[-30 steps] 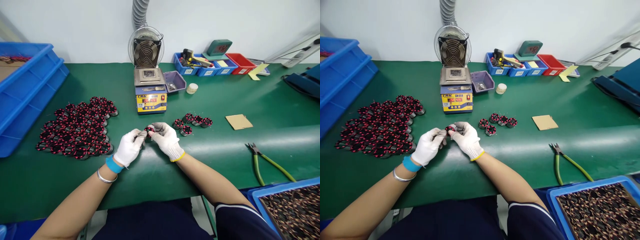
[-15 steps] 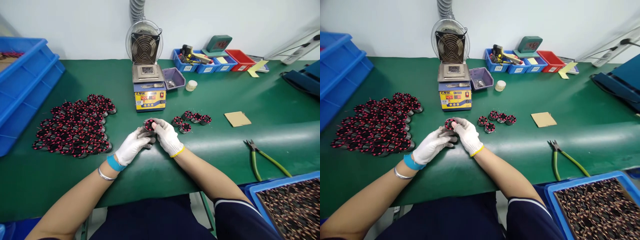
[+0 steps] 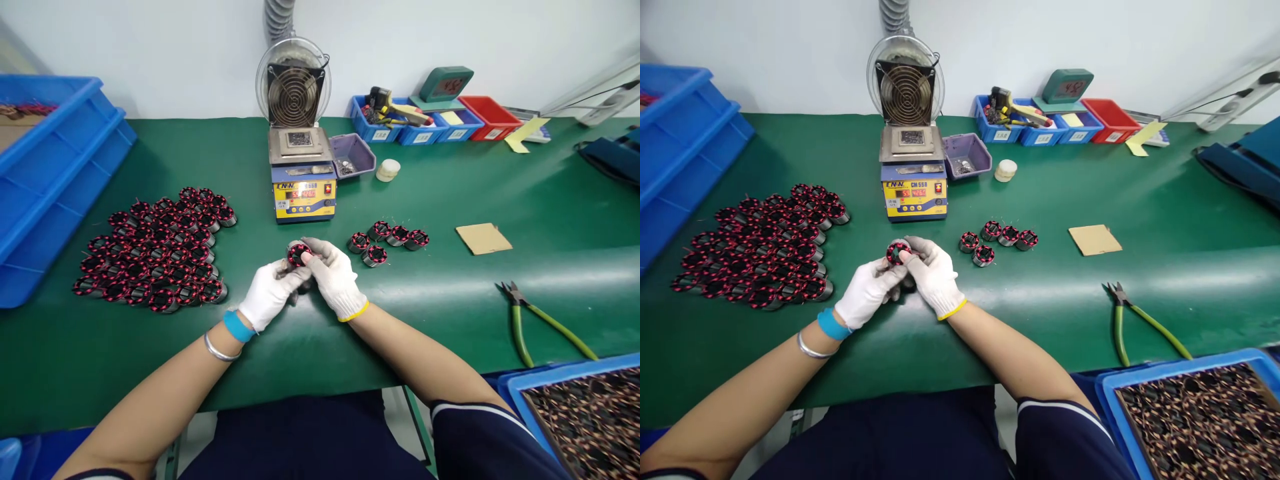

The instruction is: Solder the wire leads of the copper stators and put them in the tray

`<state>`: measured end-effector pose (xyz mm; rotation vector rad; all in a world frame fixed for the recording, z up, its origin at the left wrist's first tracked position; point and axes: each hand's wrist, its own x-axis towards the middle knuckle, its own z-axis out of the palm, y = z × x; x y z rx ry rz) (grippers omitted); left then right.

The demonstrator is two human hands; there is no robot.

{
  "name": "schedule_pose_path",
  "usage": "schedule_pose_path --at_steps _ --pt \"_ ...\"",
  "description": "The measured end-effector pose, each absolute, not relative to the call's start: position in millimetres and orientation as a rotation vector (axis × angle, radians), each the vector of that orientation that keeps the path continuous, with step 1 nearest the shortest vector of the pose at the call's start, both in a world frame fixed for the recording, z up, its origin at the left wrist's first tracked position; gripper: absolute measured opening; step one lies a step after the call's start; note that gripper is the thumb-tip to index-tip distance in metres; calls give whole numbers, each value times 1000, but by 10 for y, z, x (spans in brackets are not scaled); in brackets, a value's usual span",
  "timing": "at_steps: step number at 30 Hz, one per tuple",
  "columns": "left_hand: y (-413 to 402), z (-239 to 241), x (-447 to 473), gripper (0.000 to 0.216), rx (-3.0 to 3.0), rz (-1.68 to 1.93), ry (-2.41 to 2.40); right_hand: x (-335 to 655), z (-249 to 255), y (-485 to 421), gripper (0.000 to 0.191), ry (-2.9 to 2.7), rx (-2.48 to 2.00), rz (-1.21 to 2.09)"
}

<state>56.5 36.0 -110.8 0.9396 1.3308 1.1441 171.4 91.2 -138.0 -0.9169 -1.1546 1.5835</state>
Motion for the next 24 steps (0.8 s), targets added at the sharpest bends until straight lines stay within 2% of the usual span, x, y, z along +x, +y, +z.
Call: schedule_pose_path --at_steps 4,7,10,13,19,24 --pt "257 -1000 447 29 967 1150 1284 1728 -1339 893 46 -1173 -952 1476" --pt "249 -998 310 31 894 1381 1303 1745 -1327 910 46 -1169 -952 1431" --pt "301 -1125 266 42 870 1557 1382 1759 -1326 904 47 -1187 -957 1381" --pt "327 -1282 311 55 1019 1525 1410 1769 -1320 880 47 -1215 -981 1329" --pt "352 -1360 397 58 1115 1342 1352 1772 -1124 1238 43 -1267 -927 1216" --pt "458 -1311 404 52 1112 1143 1391 1677 -743 2294 45 -1547 -1013 745"
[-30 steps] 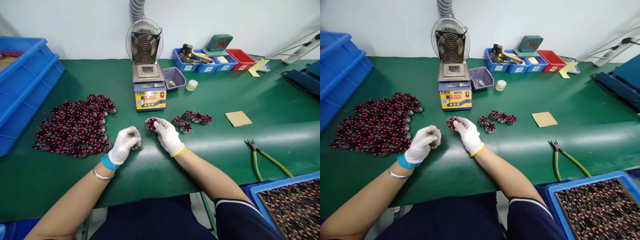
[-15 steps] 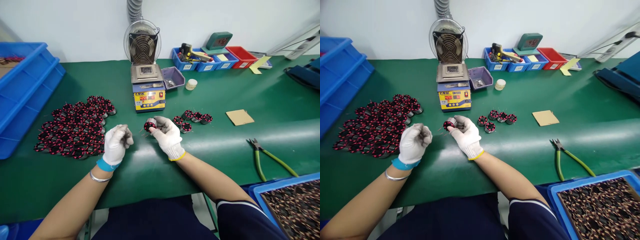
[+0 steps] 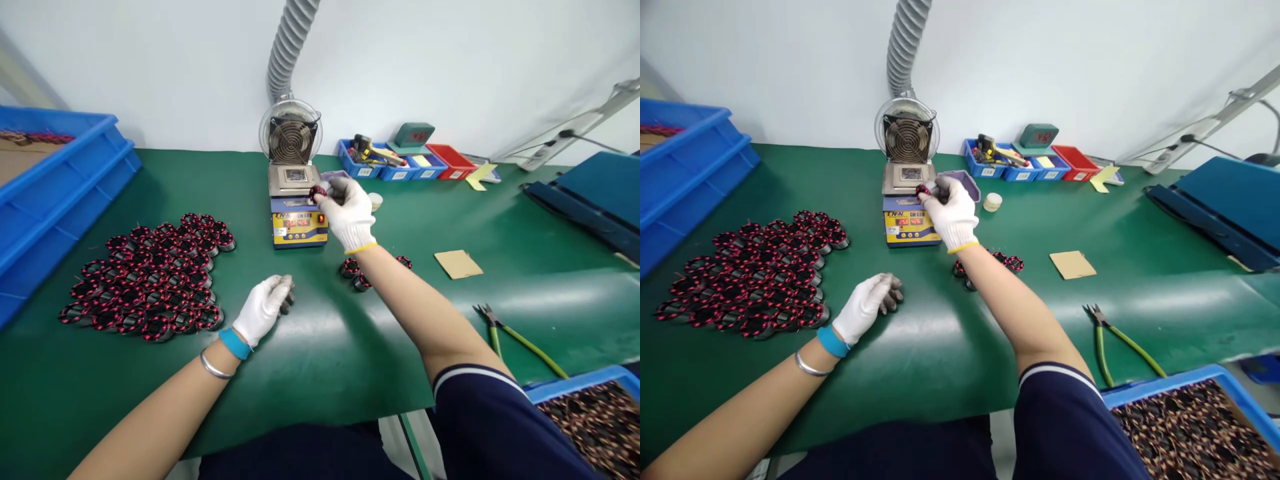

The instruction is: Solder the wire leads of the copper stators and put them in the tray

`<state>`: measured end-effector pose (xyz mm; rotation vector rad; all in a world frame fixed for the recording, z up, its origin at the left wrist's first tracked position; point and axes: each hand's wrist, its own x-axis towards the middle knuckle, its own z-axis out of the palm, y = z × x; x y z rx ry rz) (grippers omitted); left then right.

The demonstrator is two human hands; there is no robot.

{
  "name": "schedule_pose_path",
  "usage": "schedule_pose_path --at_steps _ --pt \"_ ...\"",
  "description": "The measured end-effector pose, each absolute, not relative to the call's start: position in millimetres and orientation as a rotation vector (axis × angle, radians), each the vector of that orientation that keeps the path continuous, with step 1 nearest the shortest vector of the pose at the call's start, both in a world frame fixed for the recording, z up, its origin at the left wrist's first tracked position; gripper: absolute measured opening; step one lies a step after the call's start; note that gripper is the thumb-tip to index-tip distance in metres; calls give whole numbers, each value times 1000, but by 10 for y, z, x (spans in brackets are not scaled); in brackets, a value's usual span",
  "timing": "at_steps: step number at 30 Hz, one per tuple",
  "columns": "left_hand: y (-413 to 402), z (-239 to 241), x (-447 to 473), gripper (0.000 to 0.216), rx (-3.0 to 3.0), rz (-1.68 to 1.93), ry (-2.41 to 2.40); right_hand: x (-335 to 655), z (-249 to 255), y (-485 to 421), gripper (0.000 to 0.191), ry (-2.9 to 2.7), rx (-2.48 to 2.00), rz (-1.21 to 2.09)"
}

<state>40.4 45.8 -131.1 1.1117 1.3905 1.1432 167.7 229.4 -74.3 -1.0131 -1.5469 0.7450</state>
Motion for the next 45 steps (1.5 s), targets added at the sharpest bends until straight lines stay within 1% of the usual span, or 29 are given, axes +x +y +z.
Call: schedule_pose_path --at_steps 4,7,11,15,26,31,35,40,42,45 --pt "496 -1347 407 44 1173 1097 1392 1518 -442 3010 50 -1827 -1264 302" --pt "508 -1383 402 39 1225 1094 1404 1395 -331 3218 50 -1927 -1426 165" --pt "518 -1377 397 32 1309 1084 1435 1297 -320 3265 46 -2028 -1505 65" --pt "520 -1347 398 32 1356 1033 1479 1274 -349 3281 44 -2081 -1531 8" --pt "528 -1360 401 30 1360 1044 1498 1273 -387 3304 46 -2081 -1530 13" --pt "546 -1419 403 34 1248 1133 1495 1354 -360 3313 49 -1879 -1465 200" --pt "581 -1466 386 42 1098 1334 1542 1404 -404 3124 52 -1691 -1260 559" --pt "591 -1462 374 52 985 1572 1454 1358 -574 2373 55 -1505 -1090 1073" --pt "566 -1438 388 56 1052 1588 1470 1320 -695 1999 62 -1496 -1054 1249" --pt "513 -1401 418 64 1223 1498 1587 1277 -899 1515 74 -1514 -1024 1461"
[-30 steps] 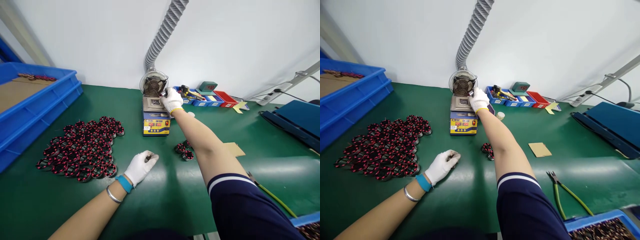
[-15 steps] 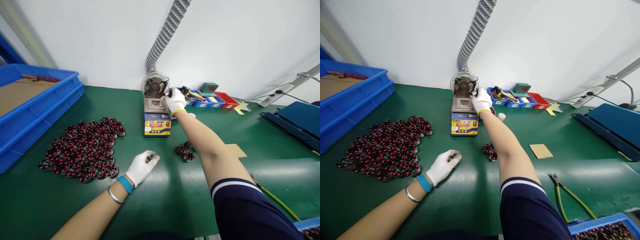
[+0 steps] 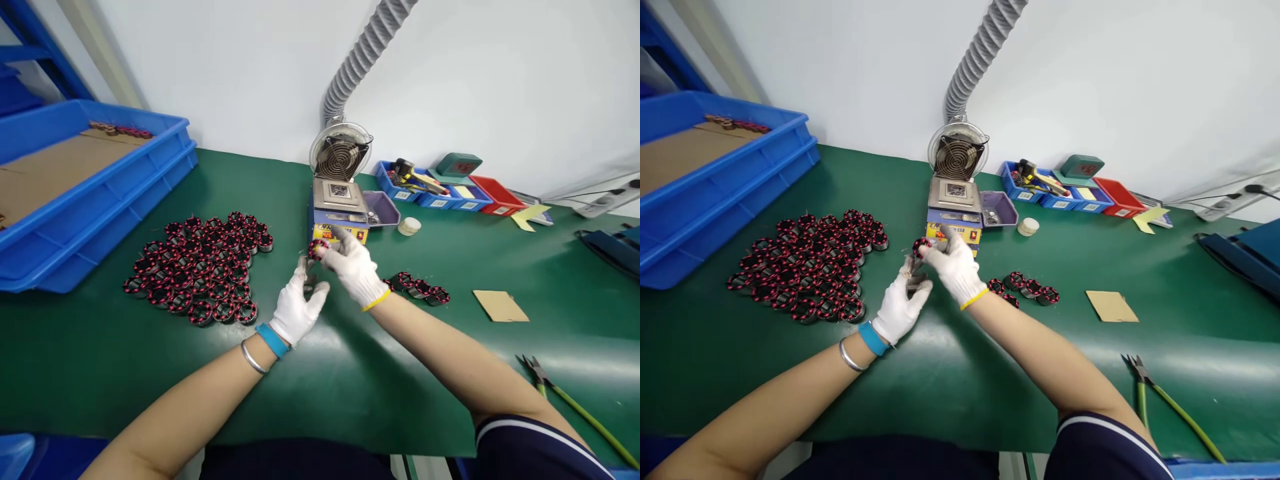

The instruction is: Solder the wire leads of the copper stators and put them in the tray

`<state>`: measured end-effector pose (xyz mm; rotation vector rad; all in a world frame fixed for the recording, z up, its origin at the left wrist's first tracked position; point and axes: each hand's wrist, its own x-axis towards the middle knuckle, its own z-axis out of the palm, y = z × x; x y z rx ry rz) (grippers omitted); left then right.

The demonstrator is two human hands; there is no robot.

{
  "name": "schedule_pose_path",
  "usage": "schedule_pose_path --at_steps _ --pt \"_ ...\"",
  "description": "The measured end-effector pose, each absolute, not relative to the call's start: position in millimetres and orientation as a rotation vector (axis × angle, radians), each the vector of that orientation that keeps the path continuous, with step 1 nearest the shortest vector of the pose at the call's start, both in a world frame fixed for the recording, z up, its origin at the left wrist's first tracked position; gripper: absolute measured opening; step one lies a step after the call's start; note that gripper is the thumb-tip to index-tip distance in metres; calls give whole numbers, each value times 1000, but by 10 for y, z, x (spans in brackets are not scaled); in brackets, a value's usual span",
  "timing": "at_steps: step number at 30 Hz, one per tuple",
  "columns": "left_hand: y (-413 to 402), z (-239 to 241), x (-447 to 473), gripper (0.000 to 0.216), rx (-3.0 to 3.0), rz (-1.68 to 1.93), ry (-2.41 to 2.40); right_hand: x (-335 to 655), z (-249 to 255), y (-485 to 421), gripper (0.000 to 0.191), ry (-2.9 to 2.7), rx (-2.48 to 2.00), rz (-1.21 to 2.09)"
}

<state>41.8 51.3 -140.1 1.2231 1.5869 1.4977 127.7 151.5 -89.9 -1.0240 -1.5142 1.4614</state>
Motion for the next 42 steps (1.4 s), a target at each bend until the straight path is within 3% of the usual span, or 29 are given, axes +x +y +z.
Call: schedule_pose_path --at_steps 4,8,11,16,19,26,31,42 --pt "477 -1406 406 75 1240 1385 1716 1300 -1057 1199 68 -1595 -1048 1593" --pt "512 -1460 331 73 1150 1450 1653 1396 -1007 1250 56 -1533 -890 1990" --pt "544 -1499 303 71 1174 1473 1532 1456 -936 1379 42 -1600 -967 2061" --pt "575 -1535 342 75 1172 1443 1316 1467 -820 1583 28 -1799 -1184 1882" --pt "586 -1541 368 87 1112 1372 1282 1420 -641 1808 30 -1704 -1217 1680" --pt "600 -1520 381 85 1092 1312 1370 1253 -120 2632 33 -1903 -1342 820" --pt "604 -1499 376 81 1093 1306 1386 1131 -104 2976 27 -2087 -1425 421" --pt "617 -1492 385 77 1083 1292 1414 977 -206 3027 30 -2186 -1543 143"
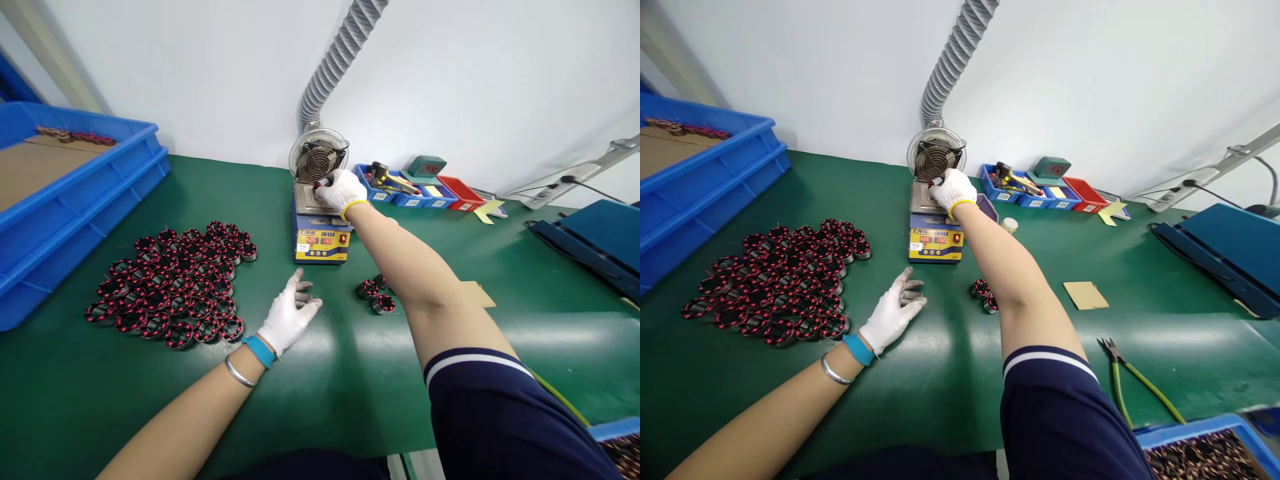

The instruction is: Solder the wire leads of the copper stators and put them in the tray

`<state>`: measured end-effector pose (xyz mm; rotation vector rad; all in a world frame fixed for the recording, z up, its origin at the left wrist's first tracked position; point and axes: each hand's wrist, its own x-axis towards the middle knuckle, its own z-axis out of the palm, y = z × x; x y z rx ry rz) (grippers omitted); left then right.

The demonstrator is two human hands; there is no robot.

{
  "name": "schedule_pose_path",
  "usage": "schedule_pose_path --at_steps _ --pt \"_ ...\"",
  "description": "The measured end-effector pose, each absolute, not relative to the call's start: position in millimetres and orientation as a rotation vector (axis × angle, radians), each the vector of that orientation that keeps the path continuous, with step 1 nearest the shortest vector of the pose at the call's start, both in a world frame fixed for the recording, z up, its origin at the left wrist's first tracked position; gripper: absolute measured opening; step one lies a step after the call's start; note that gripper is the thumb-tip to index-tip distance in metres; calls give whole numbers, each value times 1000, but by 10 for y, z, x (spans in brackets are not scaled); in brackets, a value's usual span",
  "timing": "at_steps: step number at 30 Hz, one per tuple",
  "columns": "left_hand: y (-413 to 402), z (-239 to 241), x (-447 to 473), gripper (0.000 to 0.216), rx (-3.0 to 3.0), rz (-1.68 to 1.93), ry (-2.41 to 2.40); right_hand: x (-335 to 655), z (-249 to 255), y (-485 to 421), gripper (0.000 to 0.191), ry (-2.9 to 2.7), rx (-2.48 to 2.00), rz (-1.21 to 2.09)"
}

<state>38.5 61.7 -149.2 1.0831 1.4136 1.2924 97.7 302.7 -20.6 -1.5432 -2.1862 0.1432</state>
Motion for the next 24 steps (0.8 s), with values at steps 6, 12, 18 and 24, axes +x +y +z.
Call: schedule_pose_path --at_steps 6,12,18,24 --pt "610 -1464 385 75 1077 1297 1426 980 -178 3024 29 -2186 -1554 127" --pt "610 -1453 380 74 1077 1286 1430 1010 -137 3016 28 -2182 -1564 125" --pt "616 -1456 380 74 1070 1293 1417 989 -192 3004 28 -2190 -1569 132" --pt "620 -1497 378 73 1083 1318 1400 1201 -32 2869 34 -2126 -1532 342"
